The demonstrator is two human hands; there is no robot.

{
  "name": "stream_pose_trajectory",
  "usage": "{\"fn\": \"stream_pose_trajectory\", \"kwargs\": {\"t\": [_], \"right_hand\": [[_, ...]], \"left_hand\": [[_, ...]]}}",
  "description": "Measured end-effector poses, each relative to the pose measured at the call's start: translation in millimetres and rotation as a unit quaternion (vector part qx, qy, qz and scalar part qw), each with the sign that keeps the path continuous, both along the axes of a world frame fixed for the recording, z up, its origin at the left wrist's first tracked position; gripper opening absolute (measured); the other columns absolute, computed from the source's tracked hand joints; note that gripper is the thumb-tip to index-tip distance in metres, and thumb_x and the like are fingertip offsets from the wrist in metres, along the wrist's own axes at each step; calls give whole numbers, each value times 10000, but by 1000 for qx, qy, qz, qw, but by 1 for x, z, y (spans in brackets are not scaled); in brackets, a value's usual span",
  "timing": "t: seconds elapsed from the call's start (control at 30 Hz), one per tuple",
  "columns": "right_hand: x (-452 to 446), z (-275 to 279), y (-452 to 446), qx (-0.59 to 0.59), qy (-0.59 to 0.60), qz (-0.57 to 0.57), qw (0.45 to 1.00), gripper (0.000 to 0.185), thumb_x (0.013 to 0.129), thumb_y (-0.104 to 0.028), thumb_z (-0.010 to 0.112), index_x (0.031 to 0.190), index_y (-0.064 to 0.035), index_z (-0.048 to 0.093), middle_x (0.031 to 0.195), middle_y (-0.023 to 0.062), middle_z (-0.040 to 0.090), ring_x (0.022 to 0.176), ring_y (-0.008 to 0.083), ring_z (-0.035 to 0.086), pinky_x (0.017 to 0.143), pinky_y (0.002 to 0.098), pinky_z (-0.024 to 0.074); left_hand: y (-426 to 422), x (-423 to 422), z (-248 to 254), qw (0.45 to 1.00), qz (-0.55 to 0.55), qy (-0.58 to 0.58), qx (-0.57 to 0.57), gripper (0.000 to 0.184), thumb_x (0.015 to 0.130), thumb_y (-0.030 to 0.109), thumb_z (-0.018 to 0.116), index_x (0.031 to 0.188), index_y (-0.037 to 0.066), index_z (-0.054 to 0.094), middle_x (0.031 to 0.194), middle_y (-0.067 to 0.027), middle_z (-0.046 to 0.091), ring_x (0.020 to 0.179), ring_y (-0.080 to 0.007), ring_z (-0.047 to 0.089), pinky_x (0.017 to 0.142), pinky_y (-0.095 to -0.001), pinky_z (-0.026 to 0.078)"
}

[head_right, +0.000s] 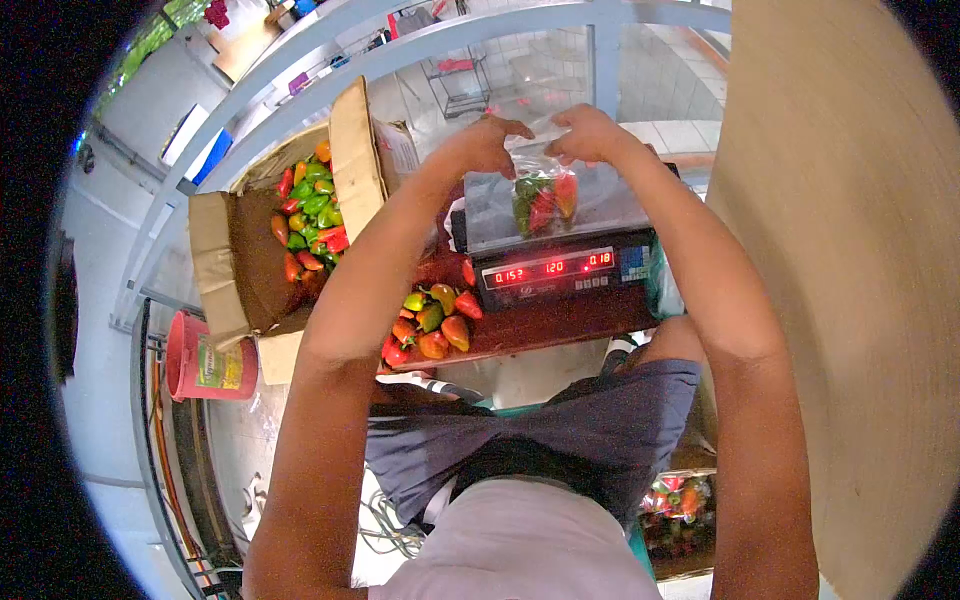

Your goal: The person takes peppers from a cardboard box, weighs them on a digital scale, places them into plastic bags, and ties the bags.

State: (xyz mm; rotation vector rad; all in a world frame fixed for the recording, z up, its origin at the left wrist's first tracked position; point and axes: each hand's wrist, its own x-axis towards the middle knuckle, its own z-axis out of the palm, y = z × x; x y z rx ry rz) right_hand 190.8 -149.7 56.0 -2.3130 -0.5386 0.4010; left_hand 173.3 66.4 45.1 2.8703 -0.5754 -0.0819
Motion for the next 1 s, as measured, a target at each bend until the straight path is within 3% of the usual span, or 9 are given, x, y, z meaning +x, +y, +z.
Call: {"fn": "stream_pose_trajectory", "kwargs": {"t": [0.07,0.17,0.27,0.37,0.47,0.67,0.77,0.93,1.0], "right_hand": [[6,-2,0,-25,-8,14,1000,721,736,-221,813,1379,-31,545,1123,119,702,837,184,714,585,343,541],[24,-27,-2,-8,-60,28,998,634,663,-251,828,1232,-37,648,1027,161,720,729,251,712,579,368,564],[25,-32,-3,-7,-42,8,999,764,603,-260,862,1295,-52,616,1084,186,706,839,279,712,693,364,581],[42,-50,-3,-22,-115,31,993,891,547,-252,890,1363,-90,573,1193,211,664,985,305,687,830,363,565],[43,-38,-1,-48,-55,44,996,951,538,-262,899,1407,-128,535,1278,207,620,1098,319,645,940,360,521],[57,-43,0,-82,-136,94,983,933,553,-189,849,1422,-147,514,1304,199,604,1162,332,612,1011,375,479],[54,-39,0,-107,-120,95,982,822,601,-149,792,1387,-135,553,1289,202,610,1165,349,604,1018,385,475],[53,-43,-7,-215,-277,79,933,362,712,-141,733,1067,-72,733,1080,224,678,979,362,664,896,409,525],[42,-23,-16,-209,-283,45,935,239,735,-156,734,947,-48,758,967,225,693,883,360,677,825,417,536]], "left_hand": [[-4,6,-6,999,22,42,10,731,590,230,875,1280,200,636,1206,-195,654,1148,-376,598,985,-422,481],[-13,5,-7,995,53,82,31,746,577,236,888,1280,195,642,1230,-177,650,1164,-347,601,982,-411,488],[-9,20,-26,995,54,77,42,766,557,236,892,1282,201,648,1231,-135,663,1146,-311,624,960,-392,512],[-7,20,-29,997,44,50,43,765,556,245,891,1279,178,649,1192,-138,681,1108,-313,646,952,-390,517],[-3,27,-28,995,48,81,22,754,562,248,887,1273,168,650,1191,-159,675,1111,-333,638,957,-406,511],[2,32,-25,996,25,79,23,714,570,252,877,1246,174,660,1208,-195,654,1127,-372,616,966,-436,496],[2,36,-32,996,25,73,33,657,587,254,862,1211,165,675,1175,-197,665,1108,-373,624,950,-438,501],[0,35,-27,987,95,70,108,373,733,163,709,1103,112,726,1112,-167,698,1000,-350,676,849,-421,550],[14,29,-8,998,26,-26,58,208,736,201,708,904,80,727,928,-173,701,876,-344,684,773,-425,547]]}}
